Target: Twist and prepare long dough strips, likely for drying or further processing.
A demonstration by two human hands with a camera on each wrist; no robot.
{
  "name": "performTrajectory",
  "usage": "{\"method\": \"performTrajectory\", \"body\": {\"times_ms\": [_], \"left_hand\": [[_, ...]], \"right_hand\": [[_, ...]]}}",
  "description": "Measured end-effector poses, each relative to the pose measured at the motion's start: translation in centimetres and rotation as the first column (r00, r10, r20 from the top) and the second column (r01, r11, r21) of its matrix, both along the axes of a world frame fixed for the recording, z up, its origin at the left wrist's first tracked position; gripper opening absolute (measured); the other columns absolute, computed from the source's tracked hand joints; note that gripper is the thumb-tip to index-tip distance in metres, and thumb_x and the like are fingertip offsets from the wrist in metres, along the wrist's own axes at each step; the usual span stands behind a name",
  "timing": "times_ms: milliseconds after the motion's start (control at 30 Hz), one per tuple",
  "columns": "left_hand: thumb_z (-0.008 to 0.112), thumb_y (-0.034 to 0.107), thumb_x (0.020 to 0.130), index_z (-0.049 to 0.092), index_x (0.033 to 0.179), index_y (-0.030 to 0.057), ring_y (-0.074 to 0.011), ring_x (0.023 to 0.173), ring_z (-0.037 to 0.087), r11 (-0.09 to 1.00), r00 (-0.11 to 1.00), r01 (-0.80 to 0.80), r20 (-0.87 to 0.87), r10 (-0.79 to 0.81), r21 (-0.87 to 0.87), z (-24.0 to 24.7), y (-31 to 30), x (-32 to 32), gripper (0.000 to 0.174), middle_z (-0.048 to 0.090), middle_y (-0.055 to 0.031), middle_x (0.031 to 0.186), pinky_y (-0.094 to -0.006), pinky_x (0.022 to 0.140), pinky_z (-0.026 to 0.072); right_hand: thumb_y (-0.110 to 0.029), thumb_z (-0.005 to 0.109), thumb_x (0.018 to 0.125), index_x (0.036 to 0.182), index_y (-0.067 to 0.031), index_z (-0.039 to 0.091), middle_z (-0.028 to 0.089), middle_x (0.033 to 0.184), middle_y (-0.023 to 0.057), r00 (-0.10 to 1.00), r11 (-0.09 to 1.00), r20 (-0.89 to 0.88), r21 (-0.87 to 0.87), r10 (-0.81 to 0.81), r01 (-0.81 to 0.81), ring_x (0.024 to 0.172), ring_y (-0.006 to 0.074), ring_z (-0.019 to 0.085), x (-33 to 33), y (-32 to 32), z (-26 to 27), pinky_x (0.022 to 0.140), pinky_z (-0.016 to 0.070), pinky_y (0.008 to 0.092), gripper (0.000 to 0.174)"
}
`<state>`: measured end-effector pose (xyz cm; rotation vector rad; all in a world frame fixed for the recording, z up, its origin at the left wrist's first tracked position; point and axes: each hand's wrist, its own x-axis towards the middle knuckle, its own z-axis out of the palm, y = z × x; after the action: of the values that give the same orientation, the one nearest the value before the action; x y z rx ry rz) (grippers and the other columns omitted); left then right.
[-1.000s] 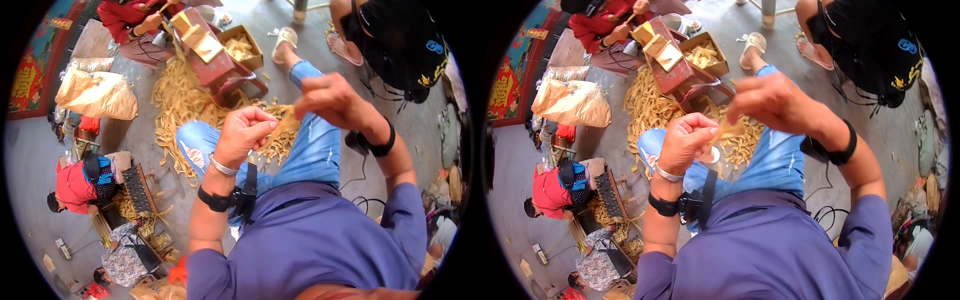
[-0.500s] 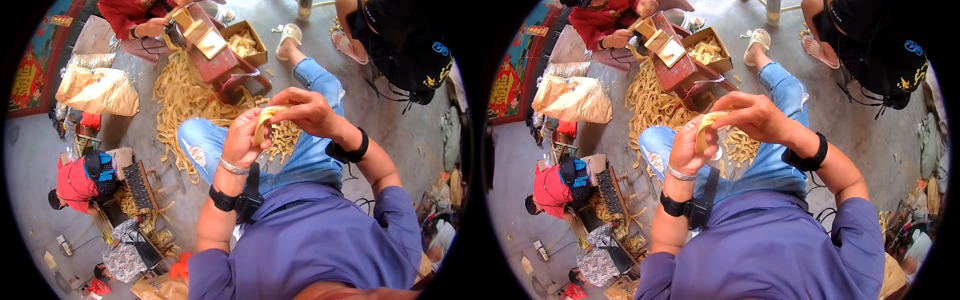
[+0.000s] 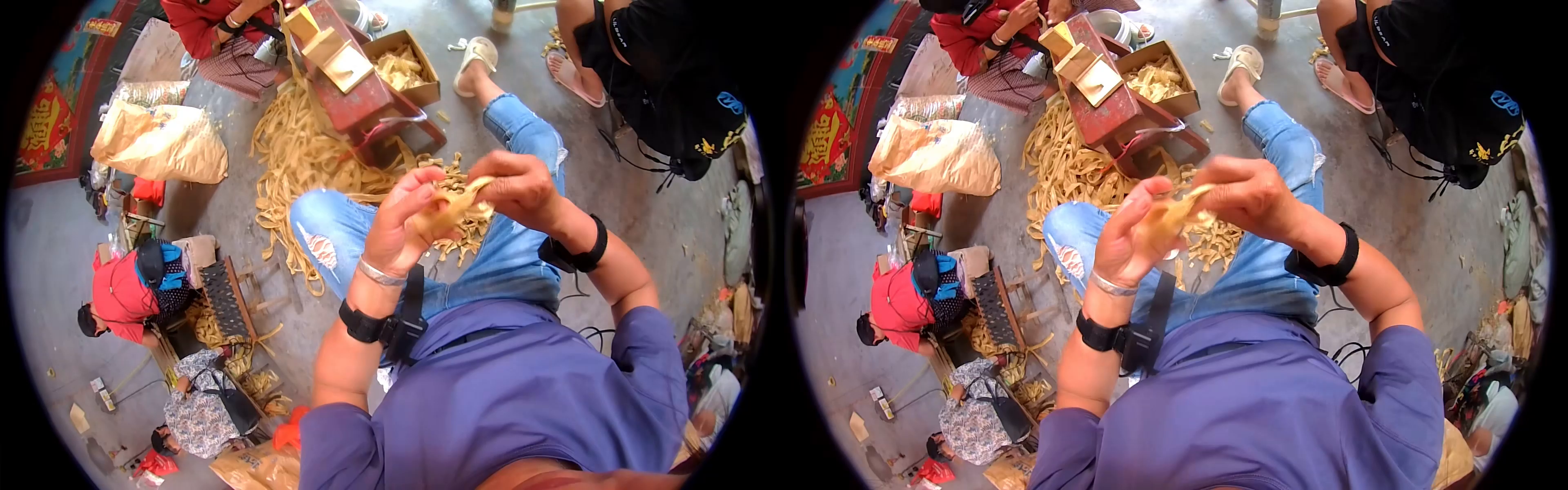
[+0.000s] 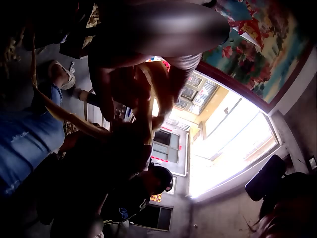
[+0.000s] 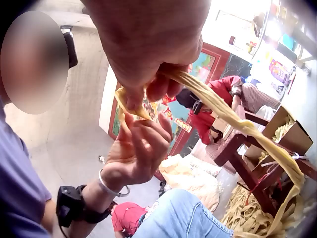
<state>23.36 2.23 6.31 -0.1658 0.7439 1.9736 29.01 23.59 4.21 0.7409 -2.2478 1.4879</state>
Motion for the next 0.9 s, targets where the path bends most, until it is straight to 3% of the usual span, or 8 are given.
{"method": "performTrajectory", "body": {"times_ms": [133, 267, 367, 400, 533, 633, 767, 900], "left_hand": [[0.066, -0.007, 0.076, 0.048, 0.119, 0.0061, -0.0159, 0.094, 0.058, 0.926, 0.917, -0.378, -0.135, 0.375, 0.007, 0.2, 0.9, 1.2, 0.048, 0.058, -0.0066, 0.099, -0.0293, 0.087, 0.0483], [0.053, -0.014, 0.075, 0.050, 0.118, 0.0058, -0.0128, 0.094, 0.057, 0.835, 0.658, -0.469, -0.745, 0.113, -0.287, -0.2, 2.2, 1.2, 0.048, 0.057, -0.0059, 0.100, -0.0265, 0.085, 0.0472], [0.056, -0.011, 0.076, 0.051, 0.116, 0.0037, -0.0130, 0.091, 0.058, 0.753, 0.409, -0.564, -0.907, -0.101, -0.338, -0.6, 2.3, 1.6, 0.043, 0.057, -0.0057, 0.099, -0.0268, 0.082, 0.0489], [0.065, -0.004, 0.079, 0.049, 0.114, 0.0007, -0.0121, 0.090, 0.059, 0.659, 0.178, -0.669, -0.935, -0.307, -0.344, -0.8, 1.9, 1.3, 0.039, 0.059, -0.0045, 0.097, -0.0260, 0.080, 0.0499], [0.063, -0.003, 0.082, 0.049, 0.107, 0.0010, -0.0147, 0.089, 0.061, 0.846, 0.806, -0.413, -0.568, 0.167, -0.337, -1.3, 0.6, 0.0, 0.028, 0.061, -0.0062, 0.096, -0.0299, 0.078, 0.0523], [0.066, -0.004, 0.080, 0.048, 0.106, 0.0010, -0.0161, 0.088, 0.061, 0.926, 0.939, -0.322, -0.190, 0.286, -0.198, 0.5, 0.4, 0.3, 0.032, 0.062, -0.0091, 0.096, -0.0272, 0.077, 0.0516], [0.064, -0.007, 0.080, 0.054, 0.104, 0.0004, -0.0166, 0.088, 0.062, 0.830, 0.724, -0.532, -0.598, 0.344, -0.166, -0.8, 1.9, 1.0, 0.027, 0.063, -0.0092, 0.095, -0.0275, 0.078, 0.0518], [0.061, -0.007, 0.079, 0.055, 0.112, -0.0003, -0.0140, 0.084, 0.060, 0.710, 0.191, -0.625, -0.946, -0.263, -0.324, -0.5, 2.3, 1.8, 0.034, 0.063, -0.0070, 0.095, -0.0261, 0.077, 0.0498]], "right_hand": [[0.003, 0.068, 0.072, 0.088, -0.0055, 0.066, 0.051, 0.123, 0.0149, 0.995, 0.989, -0.001, -0.104, -0.103, 0.102, 0.097, 0.0246, 0.060, -0.1, -1.2, 0.4, 0.083, 0.0500, 0.0344, 0.019], [0.000, 0.068, 0.074, 0.085, -0.0035, 0.065, 0.053, 0.125, 0.0173, 0.988, 0.934, 0.079, -0.324, -0.131, 0.149, 0.107, 0.0294, 0.058, 0.0, -3.1, 0.7, 0.091, 0.0482, 0.0381, 0.012], [-0.005, 0.069, 0.076, 0.081, -0.0027, 0.064, 0.056, 0.123, 0.0163, 0.966, 0.888, 0.248, -0.423, -0.076, 0.179, 0.107, 0.0275, 0.059, 0.0, -3.9, 0.5, 0.089, 0.0483, 0.0372, 0.008], [-0.005, 0.069, 0.075, 0.081, -0.0027, 0.064, 0.057, 0.122, 0.0153, 0.965, 0.907, 0.256, -0.391, -0.058, 0.159, 0.106, 0.0266, 0.060, 0.0, -3.9, 0.5, 0.088, 0.0484, 0.0366, 0.008], [-0.004, 0.068, 0.076, 0.084, -0.0045, 0.064, 0.064, 0.106, 0.0096, 0.929, 0.936, 0.330, -0.240, -0.170, 0.256, 0.096, 0.0230, 0.062, 0.0, -3.3, -0.6, 0.082, 0.0475, 0.0333, 0.009], [-0.005, 0.068, 0.077, 0.083, -0.0050, 0.064, 0.063, 0.103, 0.0088, 0.893, 0.927, 0.361, -0.158, -0.267, 0.341, 0.094, 0.0221, 0.060, 0.2, -3.0, -0.9, 0.081, 0.0462, 0.0315, 0.008], [-0.007, 0.070, 0.079, 0.084, -0.0044, 0.064, 0.061, 0.111, 0.0103, 0.933, 0.892, 0.340, -0.378, -0.116, 0.249, 0.101, 0.0203, 0.058, 0.3, -4.2, -0.7, 0.086, 0.0454, 0.0312, 0.008], [-0.005, 0.069, 0.080, 0.085, -0.0018, 0.064, 0.061, 0.108, 0.0088, 0.866, 0.729, 0.499, -0.604, 0.030, 0.322, 0.095, 0.0140, 0.059, 0.5, -5.1, -1.4, 0.080, 0.0480, 0.0264, 0.008]]}}
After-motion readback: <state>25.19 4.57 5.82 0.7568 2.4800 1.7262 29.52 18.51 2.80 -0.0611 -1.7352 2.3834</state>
